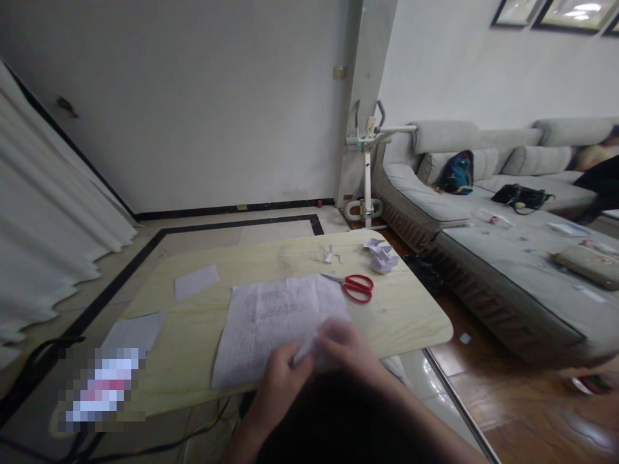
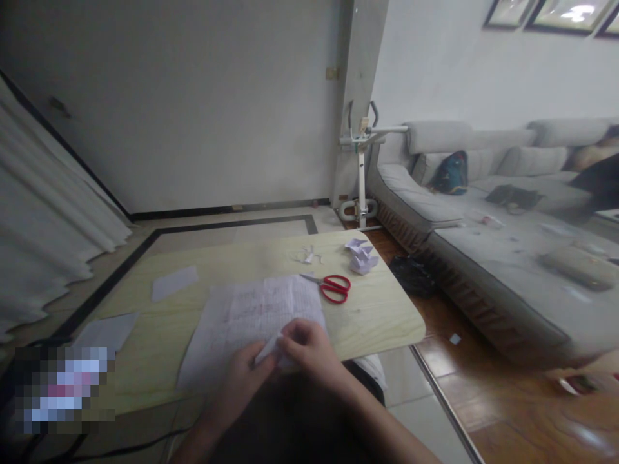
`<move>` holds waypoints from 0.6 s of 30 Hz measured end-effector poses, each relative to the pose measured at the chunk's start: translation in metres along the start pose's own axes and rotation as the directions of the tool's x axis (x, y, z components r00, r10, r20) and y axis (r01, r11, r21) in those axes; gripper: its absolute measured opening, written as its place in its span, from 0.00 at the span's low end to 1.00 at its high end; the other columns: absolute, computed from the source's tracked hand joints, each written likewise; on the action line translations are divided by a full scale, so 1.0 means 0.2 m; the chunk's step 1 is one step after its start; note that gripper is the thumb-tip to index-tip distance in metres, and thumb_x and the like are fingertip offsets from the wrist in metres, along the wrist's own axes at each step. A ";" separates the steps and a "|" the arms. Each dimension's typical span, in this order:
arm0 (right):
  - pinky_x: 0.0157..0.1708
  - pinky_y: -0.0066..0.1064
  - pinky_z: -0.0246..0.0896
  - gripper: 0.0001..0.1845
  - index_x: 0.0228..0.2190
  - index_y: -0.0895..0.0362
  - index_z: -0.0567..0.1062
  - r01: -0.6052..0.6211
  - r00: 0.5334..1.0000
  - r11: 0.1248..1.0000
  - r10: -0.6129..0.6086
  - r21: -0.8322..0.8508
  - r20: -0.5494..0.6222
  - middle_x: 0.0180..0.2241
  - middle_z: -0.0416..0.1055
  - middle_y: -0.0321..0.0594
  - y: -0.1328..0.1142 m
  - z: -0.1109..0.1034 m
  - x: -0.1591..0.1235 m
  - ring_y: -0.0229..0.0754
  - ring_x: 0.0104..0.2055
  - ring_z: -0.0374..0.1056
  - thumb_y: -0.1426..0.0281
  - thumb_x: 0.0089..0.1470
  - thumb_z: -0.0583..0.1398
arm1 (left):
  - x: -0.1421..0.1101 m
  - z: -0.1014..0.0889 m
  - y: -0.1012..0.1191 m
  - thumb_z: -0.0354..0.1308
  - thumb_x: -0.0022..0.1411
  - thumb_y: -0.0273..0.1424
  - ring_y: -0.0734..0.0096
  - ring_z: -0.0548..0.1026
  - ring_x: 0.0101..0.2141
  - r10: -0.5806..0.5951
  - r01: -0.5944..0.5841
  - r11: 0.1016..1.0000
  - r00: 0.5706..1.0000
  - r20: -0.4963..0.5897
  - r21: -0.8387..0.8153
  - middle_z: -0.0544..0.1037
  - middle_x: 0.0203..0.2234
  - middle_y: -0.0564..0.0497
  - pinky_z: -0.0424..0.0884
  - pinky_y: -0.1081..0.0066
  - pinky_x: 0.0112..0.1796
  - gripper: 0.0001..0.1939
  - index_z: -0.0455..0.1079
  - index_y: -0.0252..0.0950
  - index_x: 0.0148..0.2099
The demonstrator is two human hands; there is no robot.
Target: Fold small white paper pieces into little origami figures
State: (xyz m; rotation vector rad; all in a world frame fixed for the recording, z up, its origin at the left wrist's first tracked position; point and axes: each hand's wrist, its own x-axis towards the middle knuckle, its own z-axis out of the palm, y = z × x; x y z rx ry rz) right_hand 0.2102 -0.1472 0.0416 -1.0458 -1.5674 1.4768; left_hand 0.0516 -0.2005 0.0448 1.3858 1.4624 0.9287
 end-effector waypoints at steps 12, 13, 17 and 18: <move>0.24 0.26 0.54 0.11 0.24 0.58 0.71 0.004 1.000 0.997 -0.003 -0.073 0.019 0.22 0.65 0.33 -0.01 -0.01 0.00 0.36 0.25 0.59 0.64 0.52 0.62 | -0.01 0.02 -0.03 0.54 0.61 0.34 0.70 0.69 0.24 0.168 -0.161 0.972 0.985 -0.031 0.169 0.72 0.20 0.52 0.61 0.74 0.26 0.12 0.71 0.35 0.27; 0.25 0.26 0.54 0.11 0.25 0.58 0.71 0.012 1.000 0.998 -0.011 -0.069 0.021 0.23 0.65 0.33 -0.02 -0.01 0.00 0.36 0.26 0.59 0.63 0.52 0.61 | -0.01 0.02 -0.03 0.54 0.62 0.35 0.69 0.70 0.24 0.137 -0.132 0.983 0.990 -0.031 0.131 0.73 0.20 0.52 0.62 0.74 0.26 0.13 0.71 0.35 0.28; 0.26 0.26 0.55 0.15 0.26 0.59 0.72 0.037 0.996 0.997 -0.031 -0.066 0.086 0.24 0.65 0.34 -0.03 -0.02 -0.01 0.36 0.27 0.60 0.60 0.55 0.59 | -0.01 0.00 0.00 0.53 0.62 0.40 0.70 0.69 0.23 0.029 -0.030 0.999 0.998 -0.063 -0.018 0.71 0.19 0.53 0.64 0.75 0.24 0.15 0.70 0.35 0.28; 0.26 0.26 0.55 0.15 0.25 0.59 0.72 0.035 0.995 0.997 -0.028 -0.073 0.095 0.24 0.65 0.34 -0.03 -0.02 -0.01 0.36 0.27 0.60 0.59 0.55 0.59 | -0.01 0.00 0.01 0.54 0.61 0.40 0.70 0.69 0.22 0.021 -0.023 0.999 0.996 -0.083 -0.030 0.71 0.18 0.54 0.64 0.75 0.24 0.15 0.70 0.35 0.27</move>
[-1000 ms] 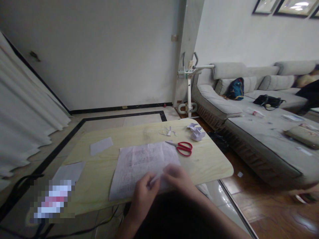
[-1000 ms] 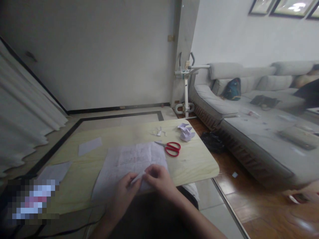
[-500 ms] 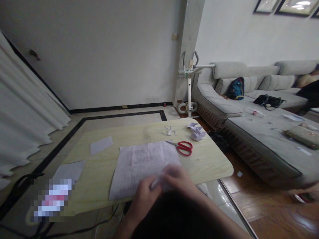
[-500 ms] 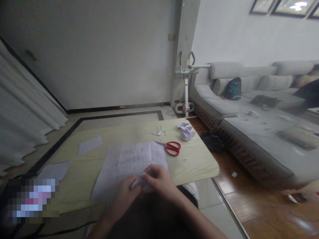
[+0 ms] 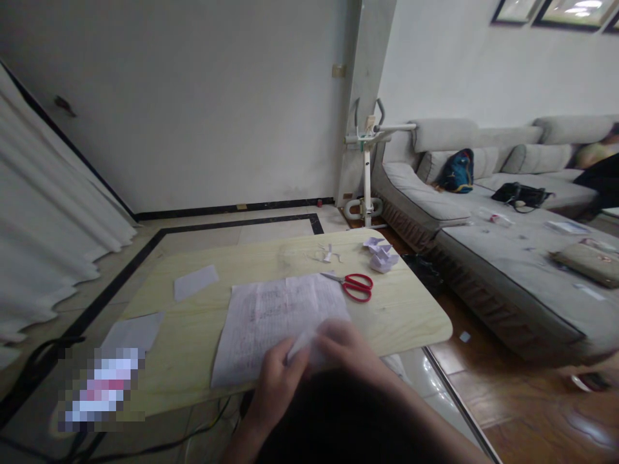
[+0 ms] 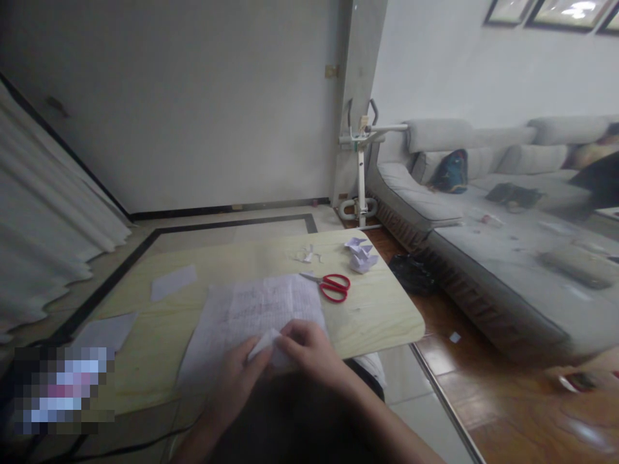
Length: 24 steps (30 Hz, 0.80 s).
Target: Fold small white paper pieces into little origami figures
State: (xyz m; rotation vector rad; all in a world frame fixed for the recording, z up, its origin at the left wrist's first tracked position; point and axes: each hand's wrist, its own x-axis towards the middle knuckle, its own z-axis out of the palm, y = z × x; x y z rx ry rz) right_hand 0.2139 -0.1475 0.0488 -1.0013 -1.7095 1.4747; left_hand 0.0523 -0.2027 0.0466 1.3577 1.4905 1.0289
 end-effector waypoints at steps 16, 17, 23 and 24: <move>0.25 0.26 0.53 0.10 0.24 0.58 0.68 -0.007 1.000 0.999 0.006 -0.041 -0.012 0.23 0.62 0.32 -0.02 -0.01 -0.02 0.36 0.26 0.57 0.66 0.53 0.59 | 0.03 -0.01 0.00 0.55 0.59 0.40 0.69 0.72 0.25 0.026 -0.026 1.000 1.000 -0.005 0.010 0.72 0.21 0.54 0.67 0.76 0.26 0.13 0.70 0.36 0.30; 0.26 0.26 0.53 0.10 0.25 0.58 0.69 0.001 1.000 0.999 -0.002 -0.054 -0.016 0.23 0.62 0.32 -0.02 -0.01 -0.02 0.36 0.27 0.58 0.66 0.53 0.59 | 0.03 -0.01 0.00 0.55 0.60 0.39 0.69 0.72 0.24 0.030 -0.029 0.999 0.999 -0.037 0.022 0.72 0.20 0.54 0.67 0.76 0.26 0.13 0.69 0.36 0.29; 0.26 0.27 0.55 0.11 0.27 0.58 0.72 0.022 0.993 0.991 -0.037 -0.132 -0.109 0.24 0.66 0.33 0.00 0.03 -0.01 0.37 0.27 0.60 0.63 0.51 0.63 | 0.02 0.02 0.02 0.54 0.59 0.37 0.69 0.73 0.22 0.072 -0.060 0.996 0.976 -0.204 0.065 0.74 0.18 0.53 0.69 0.75 0.24 0.12 0.68 0.37 0.27; 0.26 0.27 0.55 0.12 0.27 0.58 0.71 0.020 0.991 0.993 -0.035 -0.120 -0.126 0.23 0.66 0.33 0.00 0.04 0.00 0.37 0.27 0.60 0.62 0.51 0.63 | 0.02 0.02 0.02 0.54 0.59 0.38 0.68 0.74 0.22 0.078 -0.066 0.996 0.975 -0.210 0.060 0.74 0.18 0.53 0.69 0.75 0.24 0.12 0.69 0.37 0.27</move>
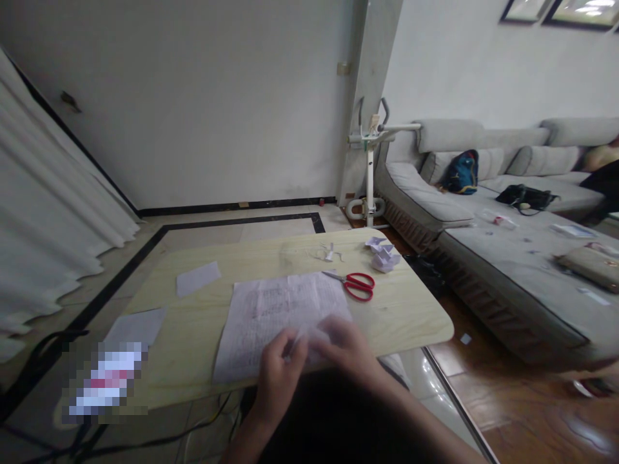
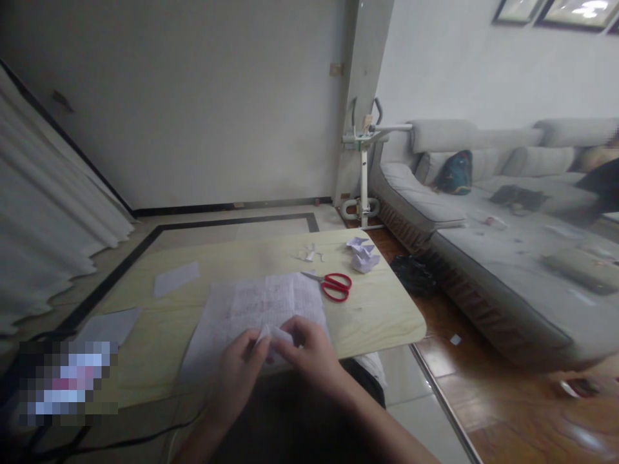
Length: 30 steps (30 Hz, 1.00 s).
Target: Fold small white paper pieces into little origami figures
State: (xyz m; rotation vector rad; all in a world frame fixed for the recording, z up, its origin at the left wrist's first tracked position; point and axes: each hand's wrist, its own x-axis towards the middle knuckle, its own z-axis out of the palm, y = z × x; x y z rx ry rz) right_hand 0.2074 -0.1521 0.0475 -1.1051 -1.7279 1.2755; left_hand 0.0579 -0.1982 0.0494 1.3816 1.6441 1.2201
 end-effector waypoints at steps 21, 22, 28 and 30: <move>0.27 0.27 0.58 0.12 0.23 0.59 0.73 0.006 0.979 0.993 0.019 0.121 -0.201 0.21 0.69 0.34 -0.02 0.05 -0.01 0.37 0.26 0.63 0.64 0.50 0.64 | 0.00 0.05 -0.01 0.52 0.58 0.40 0.70 0.72 0.20 -0.046 0.045 0.999 0.997 -0.057 -0.027 0.72 0.17 0.54 0.68 0.75 0.22 0.14 0.67 0.36 0.27; 0.26 0.27 0.58 0.12 0.23 0.59 0.74 0.002 0.980 0.991 0.024 0.131 -0.199 0.21 0.69 0.34 -0.02 0.05 -0.01 0.37 0.26 0.64 0.64 0.50 0.64 | 0.00 0.05 -0.02 0.52 0.58 0.41 0.70 0.72 0.20 -0.050 0.049 0.998 0.997 -0.051 -0.030 0.72 0.17 0.54 0.67 0.75 0.22 0.14 0.67 0.36 0.28; 0.23 0.25 0.58 0.14 0.21 0.58 0.72 -0.034 0.984 0.960 0.081 0.278 -0.158 0.19 0.68 0.32 -0.03 0.05 -0.02 0.36 0.23 0.63 0.63 0.49 0.65 | 0.00 0.06 -0.02 0.51 0.57 0.41 0.70 0.72 0.20 -0.054 0.054 0.999 0.996 -0.073 -0.007 0.72 0.17 0.54 0.67 0.75 0.22 0.14 0.68 0.36 0.28; 0.23 0.25 0.57 0.14 0.20 0.58 0.71 -0.041 0.985 0.946 0.093 0.323 -0.148 0.18 0.67 0.32 -0.03 0.05 -0.02 0.35 0.22 0.63 0.63 0.48 0.65 | -0.01 0.06 -0.02 0.51 0.57 0.41 0.70 0.71 0.20 -0.055 0.055 0.998 0.995 -0.080 -0.008 0.72 0.17 0.54 0.67 0.75 0.22 0.14 0.68 0.35 0.28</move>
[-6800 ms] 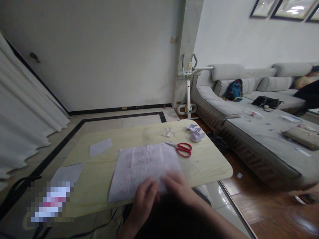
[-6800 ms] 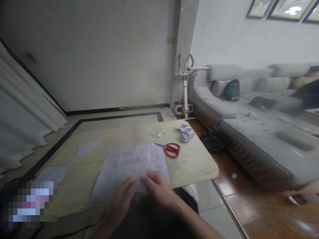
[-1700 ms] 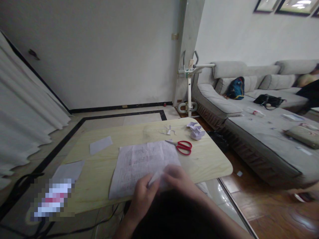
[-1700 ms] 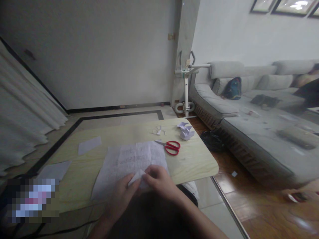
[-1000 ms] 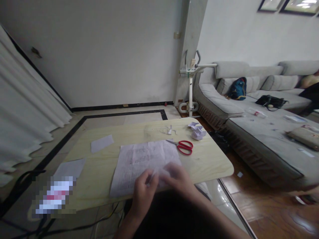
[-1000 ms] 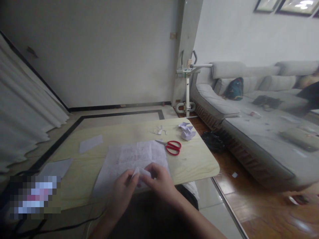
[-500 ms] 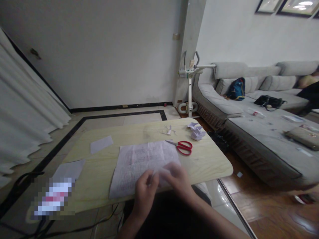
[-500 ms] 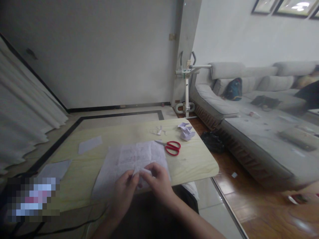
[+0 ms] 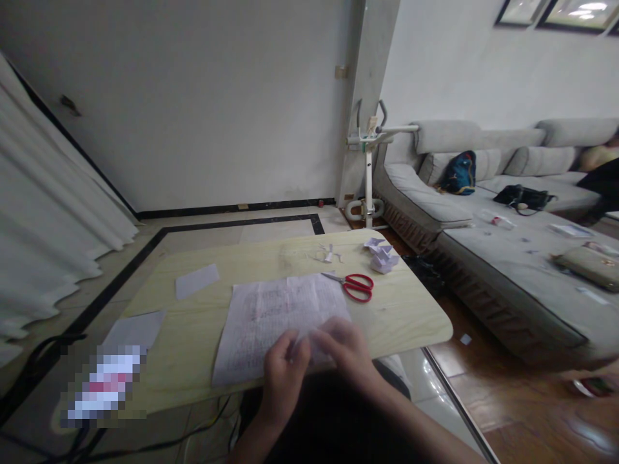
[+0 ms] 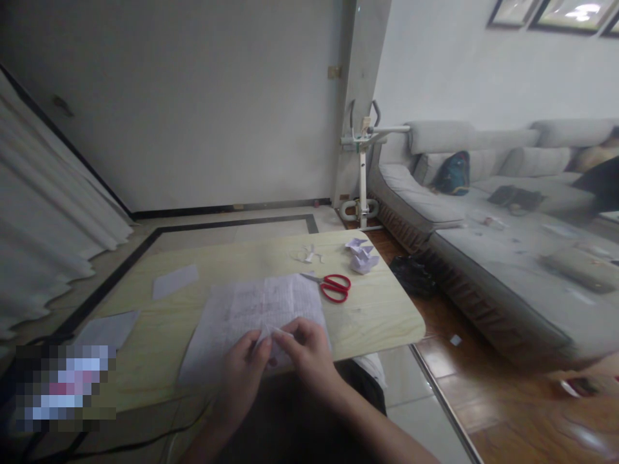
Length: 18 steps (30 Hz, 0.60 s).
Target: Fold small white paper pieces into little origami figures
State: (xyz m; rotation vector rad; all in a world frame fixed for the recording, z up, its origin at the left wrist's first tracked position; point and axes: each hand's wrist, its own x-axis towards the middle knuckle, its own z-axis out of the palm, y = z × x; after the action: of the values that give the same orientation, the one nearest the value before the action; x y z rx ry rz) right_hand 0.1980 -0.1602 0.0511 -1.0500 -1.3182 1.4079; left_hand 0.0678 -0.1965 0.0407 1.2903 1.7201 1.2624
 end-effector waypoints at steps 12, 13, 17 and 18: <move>0.28 0.27 0.59 0.08 0.24 0.58 0.72 0.100 0.995 0.987 -0.102 -0.127 -0.007 0.23 0.68 0.34 0.02 0.00 0.01 0.37 0.27 0.64 0.67 0.49 0.63 | -0.01 0.00 0.00 0.52 0.58 0.41 0.69 0.71 0.22 0.043 -0.043 0.999 0.998 0.039 -0.014 0.72 0.18 0.53 0.68 0.75 0.23 0.15 0.69 0.35 0.27; 0.28 0.27 0.59 0.09 0.24 0.58 0.71 0.097 0.995 0.988 -0.099 -0.122 -0.008 0.23 0.68 0.33 0.02 0.00 0.01 0.37 0.27 0.63 0.66 0.49 0.63 | -0.01 0.00 -0.01 0.52 0.58 0.41 0.70 0.71 0.22 0.046 -0.046 0.999 0.998 0.042 -0.013 0.72 0.18 0.53 0.68 0.75 0.23 0.15 0.69 0.35 0.28; 0.26 0.26 0.57 0.11 0.22 0.57 0.69 0.096 0.995 0.992 -0.094 -0.084 0.027 0.21 0.65 0.32 0.02 -0.02 0.01 0.36 0.25 0.61 0.65 0.50 0.63 | 0.00 -0.01 -0.01 0.53 0.58 0.41 0.69 0.71 0.24 0.048 -0.045 0.998 0.995 0.083 -0.041 0.72 0.20 0.53 0.69 0.75 0.24 0.15 0.70 0.34 0.29; 0.27 0.26 0.57 0.12 0.22 0.57 0.68 0.097 0.995 0.992 -0.093 -0.083 0.047 0.21 0.65 0.32 0.02 -0.02 0.01 0.35 0.25 0.61 0.65 0.51 0.62 | 0.00 -0.01 -0.01 0.53 0.58 0.41 0.68 0.72 0.24 0.043 -0.038 0.998 0.993 0.106 -0.051 0.73 0.21 0.53 0.69 0.74 0.25 0.15 0.70 0.34 0.30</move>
State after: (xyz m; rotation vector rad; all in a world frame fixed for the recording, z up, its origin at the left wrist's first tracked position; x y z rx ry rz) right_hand 0.2016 -0.1569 0.0474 -1.0043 -1.4512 1.3198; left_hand 0.0654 -0.1978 0.0390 1.3457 1.5864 1.2270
